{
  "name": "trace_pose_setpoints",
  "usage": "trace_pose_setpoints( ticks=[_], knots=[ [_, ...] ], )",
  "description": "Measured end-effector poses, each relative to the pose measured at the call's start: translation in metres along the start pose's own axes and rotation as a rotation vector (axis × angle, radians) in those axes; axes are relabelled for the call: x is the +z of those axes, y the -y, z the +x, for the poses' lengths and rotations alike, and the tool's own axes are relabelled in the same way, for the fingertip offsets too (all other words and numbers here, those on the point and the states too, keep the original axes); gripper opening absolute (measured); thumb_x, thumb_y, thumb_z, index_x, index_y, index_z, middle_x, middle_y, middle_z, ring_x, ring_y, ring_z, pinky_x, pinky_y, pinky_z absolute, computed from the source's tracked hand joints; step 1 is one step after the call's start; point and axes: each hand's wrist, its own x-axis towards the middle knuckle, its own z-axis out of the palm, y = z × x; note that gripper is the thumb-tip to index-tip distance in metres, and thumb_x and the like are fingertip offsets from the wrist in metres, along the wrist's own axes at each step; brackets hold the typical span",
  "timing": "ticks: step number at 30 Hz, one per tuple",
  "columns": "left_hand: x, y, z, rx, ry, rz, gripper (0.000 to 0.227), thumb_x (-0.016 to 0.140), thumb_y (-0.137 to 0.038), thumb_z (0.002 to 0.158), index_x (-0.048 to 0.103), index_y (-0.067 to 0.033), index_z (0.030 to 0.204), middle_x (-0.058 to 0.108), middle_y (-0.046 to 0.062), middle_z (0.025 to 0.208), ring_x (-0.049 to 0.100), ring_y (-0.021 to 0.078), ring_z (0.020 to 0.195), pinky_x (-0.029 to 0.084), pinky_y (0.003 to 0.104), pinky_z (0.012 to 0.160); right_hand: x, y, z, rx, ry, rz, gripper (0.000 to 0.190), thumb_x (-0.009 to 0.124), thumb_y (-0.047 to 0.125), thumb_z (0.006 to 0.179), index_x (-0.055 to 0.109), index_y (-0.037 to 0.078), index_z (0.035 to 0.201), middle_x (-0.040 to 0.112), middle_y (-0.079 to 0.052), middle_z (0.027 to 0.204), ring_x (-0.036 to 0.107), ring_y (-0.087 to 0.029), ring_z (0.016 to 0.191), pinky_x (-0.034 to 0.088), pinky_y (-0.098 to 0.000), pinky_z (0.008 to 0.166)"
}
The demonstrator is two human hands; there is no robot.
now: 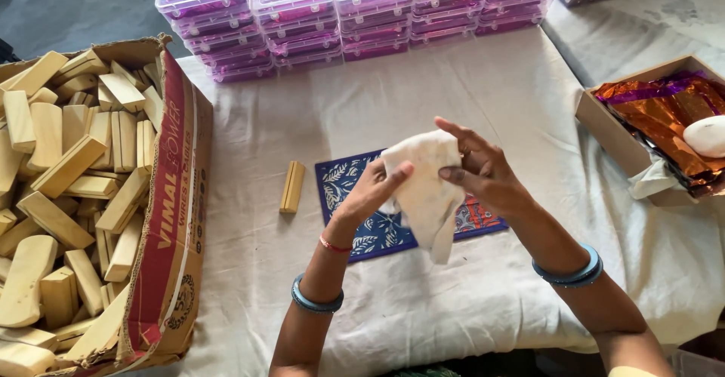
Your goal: The person sits at a table and uses a white cloth to polish small rectangular wooden blocks. They pick up a block from a cardboard box, rub it thoroughly with the cloth, and place it on a patterned mat before repeating the process with another block.
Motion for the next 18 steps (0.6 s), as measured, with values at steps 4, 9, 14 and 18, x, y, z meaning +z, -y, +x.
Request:
trace_pose_setpoints(
  ticks=[4,9,14,18],
  knots=[
    [0.011,-0.019,-0.005,0.093,0.012,0.177,0.046,0.073,-0.037,0.097,0.071,0.0019,0.122,0.076,0.011,0.104,0.071,0.0151,0.095,0.06,0.033,0.082,0.001,0.001,0.004,-0.045,0.016,0.143,0.074,0.065,-0.006,0.094,0.036,0.005,0.161,0.066,-0.009,0.124,0.066,-0.013,0.109,0.058,-0.0297,0.092],
    [0.006,0.007,0.004,-0.055,-0.097,-0.045,0.045,0.071,-0.039,0.1,0.076,0.0037,0.115,0.079,0.009,0.096,0.072,0.0133,0.087,0.062,0.03,0.077,0.002,-0.008,0.009,-0.118,-0.059,-0.034,0.074,0.064,-0.012,0.092,0.038,0.005,0.16,0.065,-0.008,0.125,0.066,-0.013,0.11,0.058,-0.029,0.092],
    [0.02,-0.035,-0.008,0.043,-0.026,0.125,0.039,0.077,-0.027,0.093,0.072,-0.0003,0.122,0.078,0.008,0.104,0.073,0.0119,0.094,0.061,0.031,0.083,0.0,-0.01,0.007,-0.193,-0.149,-0.008,0.073,0.065,-0.015,0.093,0.042,0.004,0.159,0.064,-0.008,0.125,0.065,-0.012,0.114,0.057,-0.0285,0.096],
    [0.03,-0.012,-0.004,0.021,0.028,0.137,0.04,0.08,-0.017,0.09,0.07,0.0,0.125,0.077,0.008,0.11,0.071,0.0126,0.099,0.06,0.032,0.09,-0.003,-0.002,0.009,-0.24,-0.184,-0.003,0.073,0.066,-0.015,0.092,0.041,0.004,0.159,0.065,-0.009,0.128,0.064,-0.011,0.116,0.056,-0.0276,0.099]
  ],
)
